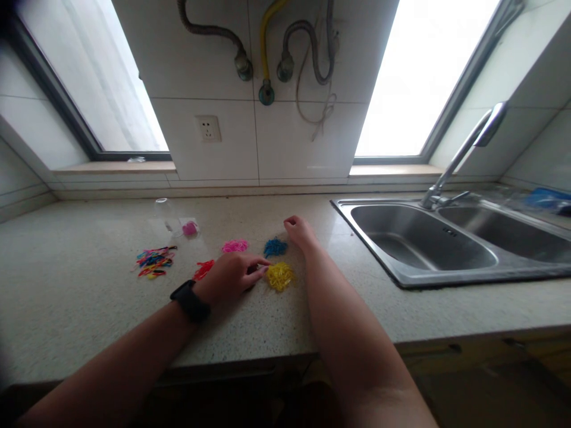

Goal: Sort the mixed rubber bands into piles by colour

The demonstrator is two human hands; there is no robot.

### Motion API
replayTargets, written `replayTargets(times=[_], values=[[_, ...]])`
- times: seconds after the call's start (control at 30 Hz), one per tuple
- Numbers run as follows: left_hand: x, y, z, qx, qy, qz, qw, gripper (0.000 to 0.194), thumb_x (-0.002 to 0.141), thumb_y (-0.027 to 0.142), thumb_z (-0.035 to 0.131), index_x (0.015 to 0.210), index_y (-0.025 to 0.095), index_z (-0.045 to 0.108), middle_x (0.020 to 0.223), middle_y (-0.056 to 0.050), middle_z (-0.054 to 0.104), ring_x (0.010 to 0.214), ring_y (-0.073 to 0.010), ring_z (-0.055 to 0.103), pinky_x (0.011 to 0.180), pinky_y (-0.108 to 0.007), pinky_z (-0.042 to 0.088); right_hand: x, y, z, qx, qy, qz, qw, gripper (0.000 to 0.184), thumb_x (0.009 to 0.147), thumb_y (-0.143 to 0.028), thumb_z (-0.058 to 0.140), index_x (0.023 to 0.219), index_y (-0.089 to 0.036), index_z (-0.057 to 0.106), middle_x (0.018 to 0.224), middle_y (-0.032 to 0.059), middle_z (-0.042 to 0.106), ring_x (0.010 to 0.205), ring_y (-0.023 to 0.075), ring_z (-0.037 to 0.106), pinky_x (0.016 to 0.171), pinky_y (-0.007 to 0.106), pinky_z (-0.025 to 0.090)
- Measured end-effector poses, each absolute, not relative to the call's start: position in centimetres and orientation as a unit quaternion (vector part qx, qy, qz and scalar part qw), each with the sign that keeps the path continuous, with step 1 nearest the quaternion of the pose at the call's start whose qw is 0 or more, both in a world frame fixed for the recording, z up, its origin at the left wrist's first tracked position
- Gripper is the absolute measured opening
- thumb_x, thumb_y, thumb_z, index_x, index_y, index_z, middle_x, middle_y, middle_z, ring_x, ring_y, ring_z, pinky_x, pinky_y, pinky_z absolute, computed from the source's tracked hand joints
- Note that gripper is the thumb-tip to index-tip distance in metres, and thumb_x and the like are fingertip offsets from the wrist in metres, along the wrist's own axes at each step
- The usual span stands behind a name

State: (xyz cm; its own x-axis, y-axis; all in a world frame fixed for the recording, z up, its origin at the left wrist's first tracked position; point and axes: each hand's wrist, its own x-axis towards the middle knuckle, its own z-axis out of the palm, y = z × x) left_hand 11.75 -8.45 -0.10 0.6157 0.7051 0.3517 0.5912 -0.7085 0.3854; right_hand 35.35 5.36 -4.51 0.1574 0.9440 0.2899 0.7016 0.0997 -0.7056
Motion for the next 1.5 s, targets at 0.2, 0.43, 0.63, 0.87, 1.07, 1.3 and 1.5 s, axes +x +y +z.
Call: replayTargets(times=[0.2, 0.43, 0.63, 0.87, 1.07, 1.3, 1.5], values=[[9.1, -8.4, 1.2, 0.881, 0.371, 0.285, 0.07, 0.026, 0.095, 0.035, 0.055, 0.104, 0.022, 0.075, 0.084, -0.007, 0.074, 0.079, -0.0198, 0.066, 0.073, -0.031, 0.045, 35.5, 5.4, -4.5, -0.642, -0.636, 0.155, 0.4, 0.023, 0.084, -0.033, 0.058, 0.095, -0.021, 0.074, 0.094, 0.0038, 0.075, 0.089, 0.0183, 0.066, 0.082, 0.027, 0.047], [3.5, -7.0, 2.0, 0.866, 0.394, 0.303, 0.056, 0.023, 0.093, 0.029, 0.056, 0.104, 0.021, 0.075, 0.086, -0.008, 0.075, 0.076, -0.0179, 0.066, 0.071, -0.029, 0.045, 35.4, 4.9, -4.2, -0.632, -0.641, 0.153, 0.408, 0.024, 0.085, -0.032, 0.056, 0.096, -0.019, 0.074, 0.097, 0.0059, 0.074, 0.092, 0.0199, 0.066, 0.085, 0.03, 0.047], [-1.9, -5.8, 2.7, 0.789, 0.472, 0.392, 0.03, 0.025, 0.09, 0.034, 0.058, 0.101, 0.02, 0.076, 0.082, -0.005, 0.073, 0.068, -0.0154, 0.061, 0.067, -0.027, 0.045, 35.3, 4.5, -3.9, -0.638, -0.634, 0.152, 0.409, 0.023, 0.085, -0.033, 0.057, 0.094, -0.02, 0.074, 0.094, 0.0058, 0.074, 0.089, 0.0206, 0.066, 0.082, 0.031, 0.047], [-7.6, -4.8, 1.3, 0.629, 0.568, 0.528, 0.049, 0.034, 0.09, 0.038, 0.053, 0.099, 0.014, 0.075, 0.058, 0.001, 0.055, 0.053, -0.0118, 0.048, 0.051, -0.023, 0.037, 35.2, 4.5, -3.6, -0.632, -0.635, 0.153, 0.417, 0.023, 0.083, -0.032, 0.057, 0.09, -0.02, 0.074, 0.09, 0.0059, 0.074, 0.087, 0.0209, 0.066, 0.082, 0.031, 0.047], [-8.4, -4.8, 1.6, 0.587, 0.571, 0.571, 0.059, 0.035, 0.087, 0.038, 0.052, 0.097, 0.012, 0.074, 0.057, 0.002, 0.05, 0.054, -0.0118, 0.048, 0.052, -0.023, 0.037, 35.4, 4.4, -3.4, -0.617, -0.634, 0.167, 0.436, 0.025, 0.079, -0.034, 0.057, 0.089, -0.019, 0.075, 0.087, 0.0058, 0.073, 0.084, 0.021, 0.065, 0.081, 0.032, 0.047], [-8.3, -4.5, 1.3, 0.56, 0.562, 0.602, 0.087, 0.034, 0.085, 0.037, 0.051, 0.095, 0.013, 0.074, 0.055, 0.003, 0.048, 0.051, -0.0114, 0.044, 0.049, -0.023, 0.034, 35.8, 4.3, -3.5, -0.611, -0.61, 0.184, 0.47, 0.03, 0.076, -0.039, 0.057, 0.09, -0.018, 0.074, 0.083, 0.0061, 0.071, 0.077, 0.0206, 0.062, 0.073, 0.032, 0.046], [-8.8, -4.2, 1.2, 0.516, 0.579, 0.627, 0.073, 0.036, 0.085, 0.038, 0.051, 0.094, 0.012, 0.073, 0.054, 0.003, 0.047, 0.051, -0.0112, 0.042, 0.048, -0.023, 0.032, 33.9, 2.6, -2.1, -0.594, -0.626, 0.194, 0.467, 0.036, 0.079, -0.043, 0.056, 0.097, -0.018, 0.074, 0.069, 0.0026, 0.063, 0.059, 0.0163, 0.052, 0.058, 0.029, 0.04]])
